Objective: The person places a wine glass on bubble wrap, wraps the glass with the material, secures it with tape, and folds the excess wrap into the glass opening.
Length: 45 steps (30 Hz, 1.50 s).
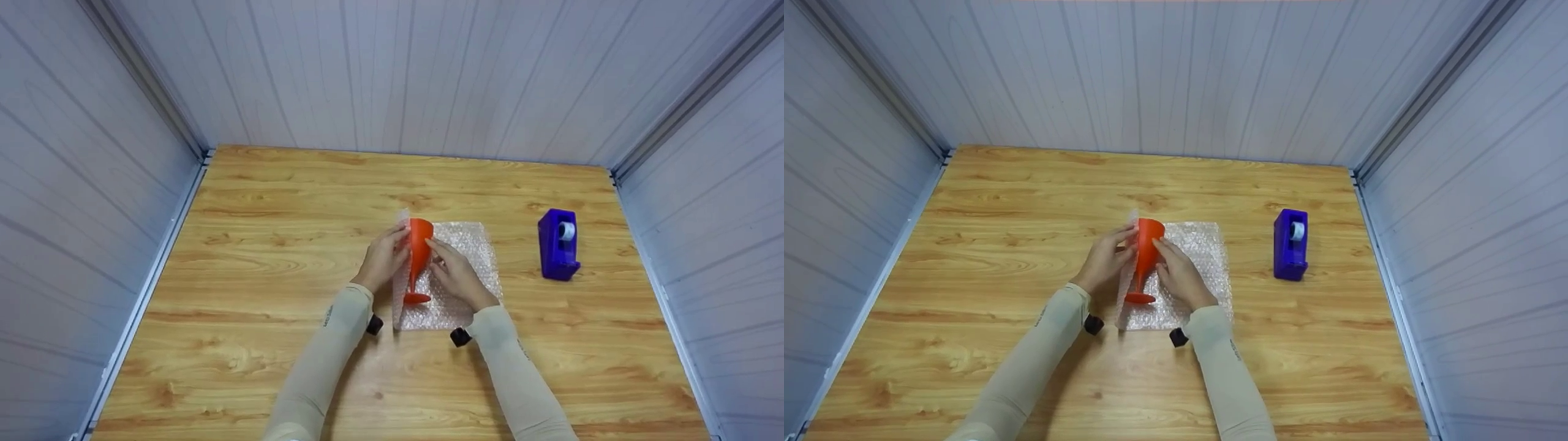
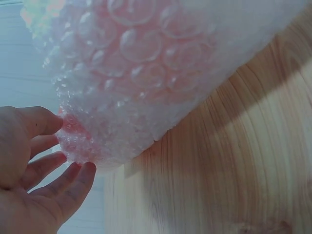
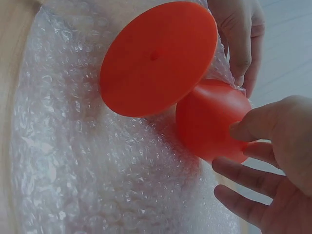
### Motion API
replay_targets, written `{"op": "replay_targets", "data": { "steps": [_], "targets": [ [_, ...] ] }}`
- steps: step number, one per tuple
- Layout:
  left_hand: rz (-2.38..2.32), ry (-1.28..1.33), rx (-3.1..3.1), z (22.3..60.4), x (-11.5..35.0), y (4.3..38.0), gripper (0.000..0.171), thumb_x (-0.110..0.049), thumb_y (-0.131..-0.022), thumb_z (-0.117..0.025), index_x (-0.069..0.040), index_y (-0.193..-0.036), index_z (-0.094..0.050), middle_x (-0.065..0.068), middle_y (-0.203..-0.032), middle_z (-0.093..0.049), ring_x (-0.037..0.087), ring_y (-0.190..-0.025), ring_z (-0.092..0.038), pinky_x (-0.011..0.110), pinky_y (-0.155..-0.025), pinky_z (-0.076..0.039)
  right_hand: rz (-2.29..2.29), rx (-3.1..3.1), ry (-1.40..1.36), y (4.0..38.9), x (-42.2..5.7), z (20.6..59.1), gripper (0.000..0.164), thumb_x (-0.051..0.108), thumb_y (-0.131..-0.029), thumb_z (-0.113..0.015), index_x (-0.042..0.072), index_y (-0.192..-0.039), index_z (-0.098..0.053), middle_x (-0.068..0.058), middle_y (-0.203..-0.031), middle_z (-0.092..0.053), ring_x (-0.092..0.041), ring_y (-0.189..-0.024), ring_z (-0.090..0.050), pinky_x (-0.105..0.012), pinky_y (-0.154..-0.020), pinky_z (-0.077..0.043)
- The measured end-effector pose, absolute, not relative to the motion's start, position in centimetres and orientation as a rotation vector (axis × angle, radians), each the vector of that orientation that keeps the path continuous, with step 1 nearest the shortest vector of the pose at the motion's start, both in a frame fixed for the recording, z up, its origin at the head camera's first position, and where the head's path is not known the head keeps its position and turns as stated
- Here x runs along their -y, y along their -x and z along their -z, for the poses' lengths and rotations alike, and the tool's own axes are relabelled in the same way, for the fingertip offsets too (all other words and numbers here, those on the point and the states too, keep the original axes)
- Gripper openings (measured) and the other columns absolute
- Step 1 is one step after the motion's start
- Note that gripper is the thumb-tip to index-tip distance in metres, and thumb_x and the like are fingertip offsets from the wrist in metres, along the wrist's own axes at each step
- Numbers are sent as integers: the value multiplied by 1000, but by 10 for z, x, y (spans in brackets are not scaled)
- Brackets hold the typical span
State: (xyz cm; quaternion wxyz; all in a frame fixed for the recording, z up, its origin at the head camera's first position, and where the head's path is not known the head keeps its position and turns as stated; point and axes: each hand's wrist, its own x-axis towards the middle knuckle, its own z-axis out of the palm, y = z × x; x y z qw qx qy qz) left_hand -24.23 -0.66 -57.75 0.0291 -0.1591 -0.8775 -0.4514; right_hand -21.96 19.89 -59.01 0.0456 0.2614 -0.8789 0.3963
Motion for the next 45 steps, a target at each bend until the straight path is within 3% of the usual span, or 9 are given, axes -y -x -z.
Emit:
{"op": "replay_targets", "data": {
  "steps": [4, 10, 20, 45],
  "targets": [
    [1349, 518, 2669, 578, 8, 241, 40, -3, -94, -69, 2, -133, -62, 16, -141, -55, 31, -128, -54, 36, -100, -47, -1184, 2665, -824, 219, -199, 590, 53, -8, -91, -64, -5, -142, -50, -24, -144, -49, -34, -105, -65, -41, -91, -54],
    [1198, 584, 2624, 581, 6, 244, 38, -3, -92, -70, 5, -128, -65, 20, -135, -59, 33, -125, -56, 40, -107, -42, -1145, 2692, -771, 221, -200, 587, 52, -9, -89, -64, -2, -140, -55, -24, -141, -53, -41, -126, -50, -52, -108, -38],
    [1120, 621, 2646, 580, 2, 244, 38, -7, -94, -69, 5, -130, -63, 20, -135, -59, 32, -128, -54, 40, -110, -39, -1191, 2663, -732, 221, -203, 589, 50, -9, -87, -64, -3, -137, -57, -21, -128, -58, -40, -119, -54, -50, -104, -43],
    [1039, 682, 2648, 575, -6, 245, 33, -8, -95, -68, 4, -126, -66, 20, -136, -59, 37, -122, -57, 44, -106, -43, -1326, 2709, -756, 212, -210, 597, 68, -13, -84, -66, -4, -148, -42, -26, -139, -51, -43, -107, -62, -49, -95, -51]
  ]
}}
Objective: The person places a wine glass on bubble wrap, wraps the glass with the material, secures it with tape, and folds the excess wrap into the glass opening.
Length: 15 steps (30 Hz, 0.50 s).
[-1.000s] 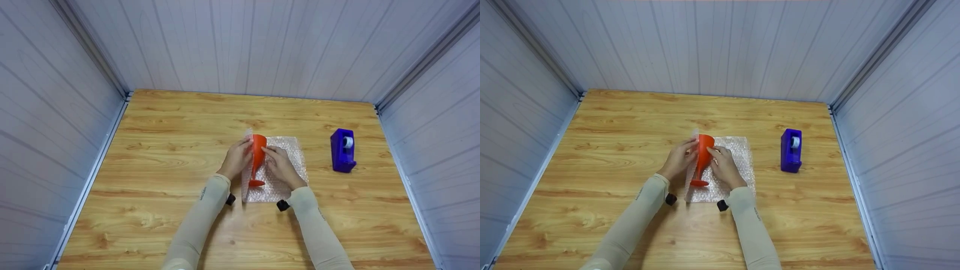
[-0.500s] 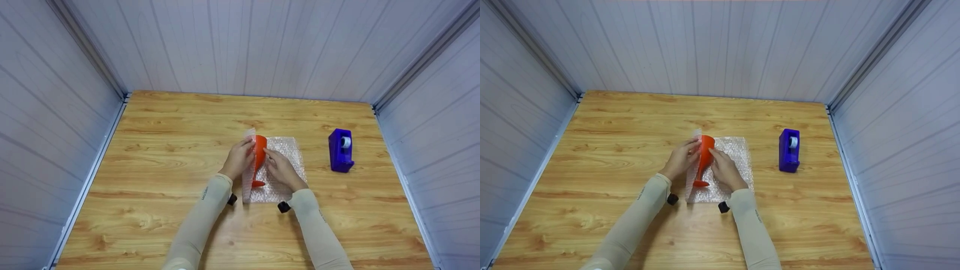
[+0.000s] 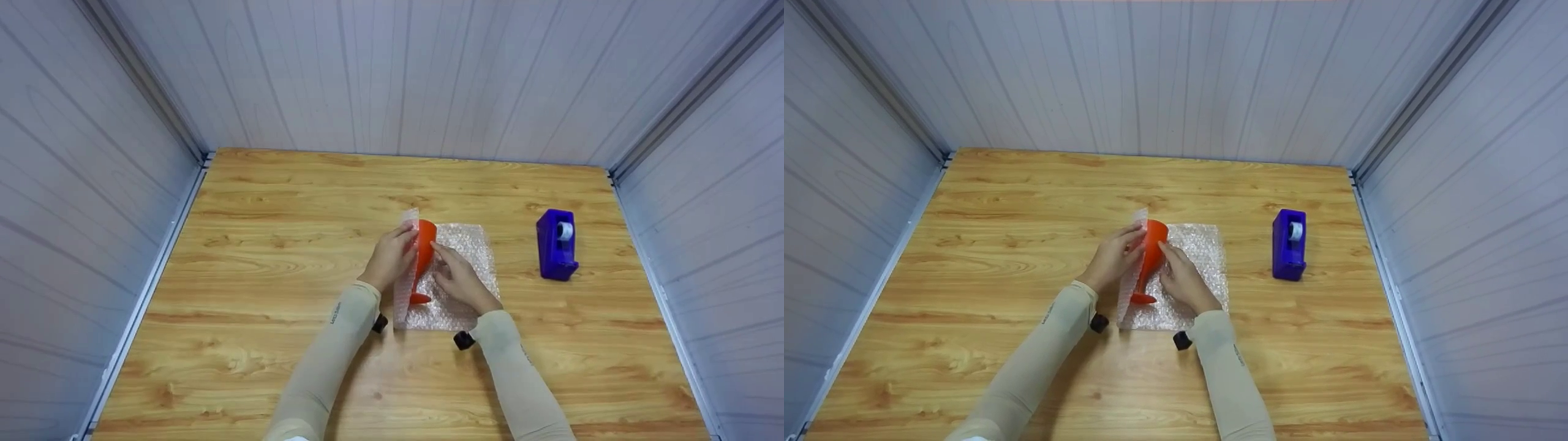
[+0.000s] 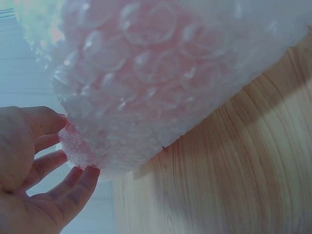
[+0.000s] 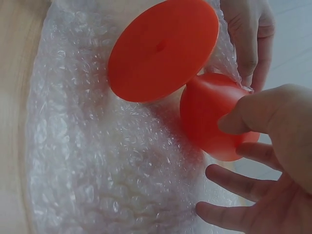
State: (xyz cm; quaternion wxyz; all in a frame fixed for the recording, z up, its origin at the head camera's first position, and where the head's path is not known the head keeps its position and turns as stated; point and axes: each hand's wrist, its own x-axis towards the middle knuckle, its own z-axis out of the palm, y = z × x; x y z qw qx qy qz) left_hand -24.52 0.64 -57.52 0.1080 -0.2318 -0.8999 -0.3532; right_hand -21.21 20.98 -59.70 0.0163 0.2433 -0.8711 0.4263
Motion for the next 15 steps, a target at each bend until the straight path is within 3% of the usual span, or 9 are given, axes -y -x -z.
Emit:
{"op": "replay_targets", "data": {
  "steps": [9, 13, 15],
  "targets": [
    [1011, 644, 2677, 575, -10, 245, 33, -10, -95, -68, 1, -126, -67, 17, -137, -59, 36, -122, -57, 45, -105, -44, -1305, 2733, -744, 209, -209, 599, 74, -8, -86, -68, 3, -153, -38, -24, -142, -50, -41, -112, -61, -49, -95, -51],
    [994, 621, 2697, 574, -13, 243, 33, -11, -96, -68, -1, -127, -67, 17, -139, -57, 37, -122, -57, 45, -105, -44, -1254, 2728, -738, 209, -209, 598, 72, -6, -87, -70, 3, -151, -40, -24, -145, -48, -41, -122, -54, -53, -102, -45],
    [989, 596, 2715, 573, -14, 243, 33, -13, -97, -67, -2, -128, -67, 17, -140, -55, 38, -121, -56, 45, -104, -44, -1245, 2729, -732, 209, -208, 597, 70, -5, -87, -69, 1, -151, -41, -25, -147, -44, -41, -114, -58, -52, -97, -48]
  ]
}}
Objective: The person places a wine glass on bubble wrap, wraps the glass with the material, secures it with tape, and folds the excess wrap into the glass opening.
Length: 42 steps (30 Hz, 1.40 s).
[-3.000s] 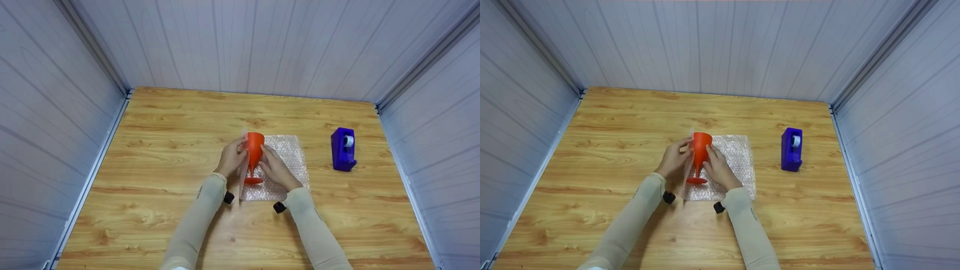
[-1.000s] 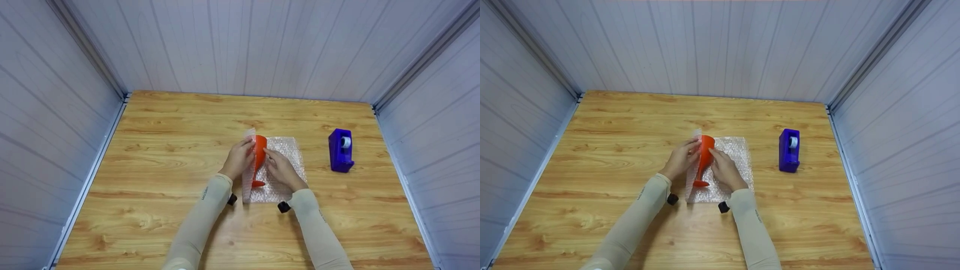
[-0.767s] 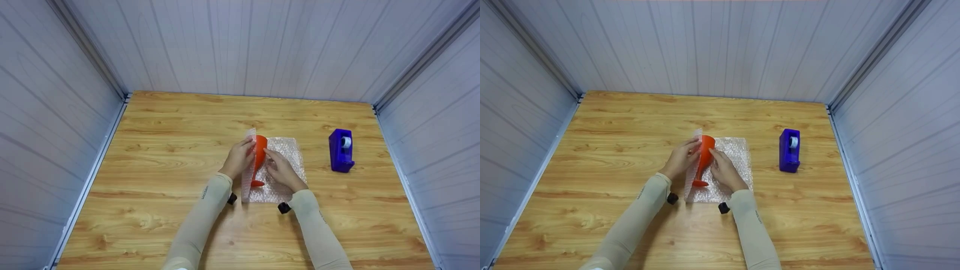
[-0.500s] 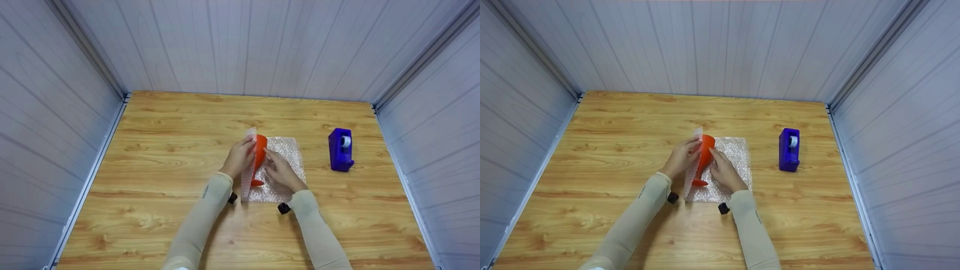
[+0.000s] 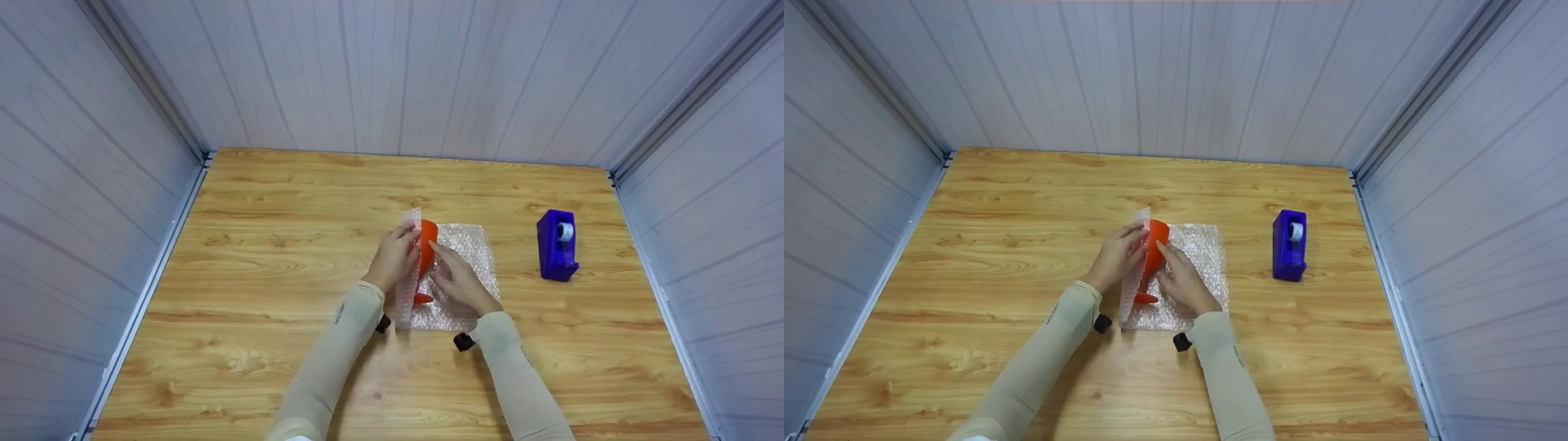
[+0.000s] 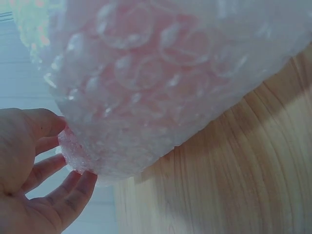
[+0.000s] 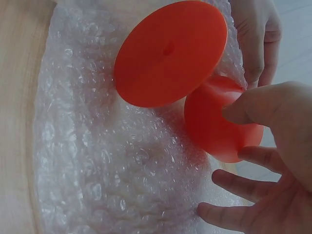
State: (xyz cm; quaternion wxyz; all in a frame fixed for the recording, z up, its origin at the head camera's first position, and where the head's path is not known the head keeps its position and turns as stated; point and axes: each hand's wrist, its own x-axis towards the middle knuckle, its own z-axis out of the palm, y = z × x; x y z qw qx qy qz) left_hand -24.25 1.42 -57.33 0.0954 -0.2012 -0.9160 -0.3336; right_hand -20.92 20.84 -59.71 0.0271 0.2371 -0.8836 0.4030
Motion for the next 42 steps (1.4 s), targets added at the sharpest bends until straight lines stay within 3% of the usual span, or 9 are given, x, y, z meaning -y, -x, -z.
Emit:
{"op": "replay_targets", "data": {
  "steps": [5, 8, 12, 16, 22, 31, 37, 42],
  "targets": [
    [982, 572, 2734, 572, -16, 241, 34, -15, -98, -66, -4, -130, -67, 18, -140, -53, 39, -117, -55, 44, -103, -45, -1262, 2735, -747, 209, -207, 595, 66, 0, -91, -67, -4, -150, -39, -28, -151, -34, -43, -119, -54, -51, -101, -46],
    [976, 575, 2735, 571, -16, 241, 38, -15, -97, -67, -4, -133, -64, 17, -140, -54, 38, -116, -56, 43, -104, -44, -1286, 2742, -751, 210, -207, 595, 66, 2, -93, -67, -4, -151, -37, -26, -153, -34, -43, -137, -39, -52, -112, -33],
    [984, 537, 2770, 570, -15, 241, 44, -16, -96, -68, -3, -137, -59, 16, -140, -56, 36, -117, -58, 42, -106, -43, -1300, 2766, -746, 210, -208, 596, 70, 4, -92, -69, -1, -153, -35, -23, -155, -33, -40, -140, -35, -51, -114, -30],
    [976, 551, 2763, 569, -15, 243, 38, -12, -96, -67, 0, -131, -63, 17, -137, -58, 36, -117, -59, 43, -106, -43, -1313, 2781, -756, 211, -210, 597, 72, 5, -92, -69, 0, -154, -33, -23, -157, -31, -40, -142, -33, -51, -115, -28],
    [978, 597, 2720, 571, -14, 246, 32, -3, -94, -66, 0, -126, -68, 16, -136, -60, 37, -116, -60, 44, -105, -44, -1285, 2782, -773, 212, -212, 596, 70, 5, -93, -68, 0, -154, -34, -23, -157, -31, -40, -142, -32, -52, -114, -28],
    [973, 559, 2767, 574, -16, 244, 33, -14, -98, -65, -7, -130, -67, 14, -143, -54, 37, -125, -51, 44, -108, -40, -1240, 2786, -790, 208, -216, 593, 67, 9, -95, -66, -2, -153, -34, -25, -155, -33, -44, -141, -30, -57, -115, -25],
    [1007, 574, 2741, 577, -16, 243, 33, -12, -98, -66, -6, -130, -67, 15, -143, -53, 35, -123, -54, 43, -107, -42, -1292, 2780, -783, 206, -216, 596, 65, 6, -96, -64, -2, -153, -34, -28, -147, -39, -44, -135, -38, -55, -111, -32],
    [1045, 569, 2720, 576, -18, 244, 39, -11, -98, -65, -2, -136, -59, 17, -142, -53, 35, -127, -53, 42, -110, -39, -1293, 2802, -761, 207, -218, 596, 68, 7, -96, -65, 3, -155, -33, -24, -148, -41, -40, -133, -44, -52, -110, -37]
  ]
}}
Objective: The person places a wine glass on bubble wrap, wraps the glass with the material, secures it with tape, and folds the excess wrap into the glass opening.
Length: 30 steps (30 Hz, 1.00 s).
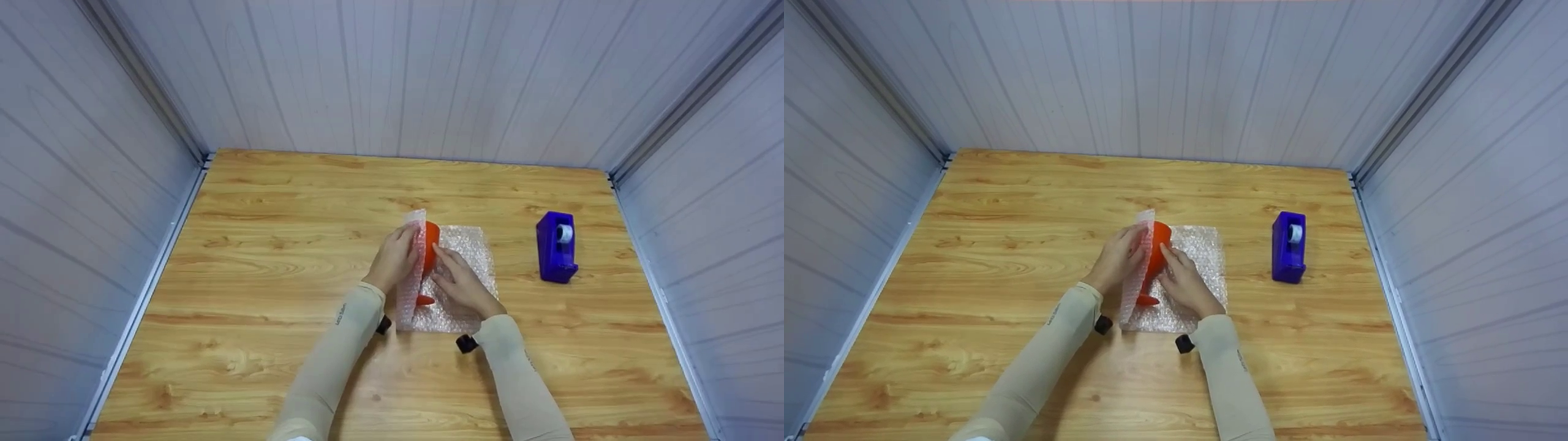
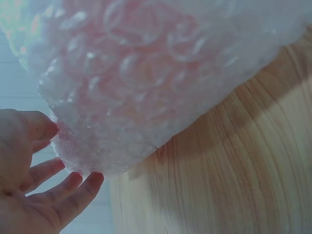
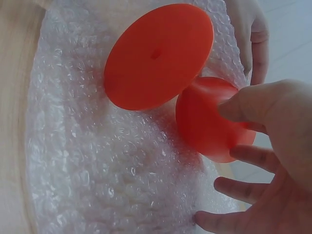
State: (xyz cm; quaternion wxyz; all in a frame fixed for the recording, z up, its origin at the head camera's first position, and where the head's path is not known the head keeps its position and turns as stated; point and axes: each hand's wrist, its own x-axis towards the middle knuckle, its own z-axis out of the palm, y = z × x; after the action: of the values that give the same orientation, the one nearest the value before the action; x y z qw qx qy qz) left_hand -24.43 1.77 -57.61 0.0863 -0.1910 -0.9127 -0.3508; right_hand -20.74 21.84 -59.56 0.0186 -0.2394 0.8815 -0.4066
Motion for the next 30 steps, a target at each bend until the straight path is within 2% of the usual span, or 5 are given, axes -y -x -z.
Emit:
{"op": "replay_targets", "data": {
  "steps": [8, 15, 23, 30],
  "targets": [
    [1043, 536, 2729, 577, -20, 244, 34, -12, -99, -64, -2, -131, -62, 14, -143, -53, 35, -125, -54, 43, -109, -40, 1171, -2735, 694, 207, -221, 596, 73, 18, -98, -65, 11, -159, -26, -19, -157, -33, -39, -140, -36, -52, -114, -29],
    [1051, 537, 2722, 576, -21, 243, 34, -13, -99, -63, -3, -132, -62, 13, -145, -52, 35, -123, -54, 43, -107, -42, 1157, -2723, 699, 208, -222, 595, 74, 15, -98, -65, 10, -159, -24, -19, -158, -31, -38, -143, -32, -50, -116, -25],
    [998, 586, 2734, 571, -23, 244, 33, -15, -100, -62, -4, -131, -63, 12, -144, -52, 34, -123, -55, 41, -108, -41, 1113, -2789, 799, 208, -225, 591, 69, 6, -96, -65, 0, -155, -29, -25, -149, -43, -46, -134, -39, -58, -113, -27],
    [948, 548, 2771, 572, -27, 244, 32, -18, -100, -63, -8, -130, -66, 8, -143, -54, 34, -122, -55, 44, -103, -46, 1154, -2732, 773, 209, -229, 592, 69, 7, -97, -64, 1, -156, -28, -24, -146, -46, -42, -133, -43, -55, -112, -31]
  ]
}}
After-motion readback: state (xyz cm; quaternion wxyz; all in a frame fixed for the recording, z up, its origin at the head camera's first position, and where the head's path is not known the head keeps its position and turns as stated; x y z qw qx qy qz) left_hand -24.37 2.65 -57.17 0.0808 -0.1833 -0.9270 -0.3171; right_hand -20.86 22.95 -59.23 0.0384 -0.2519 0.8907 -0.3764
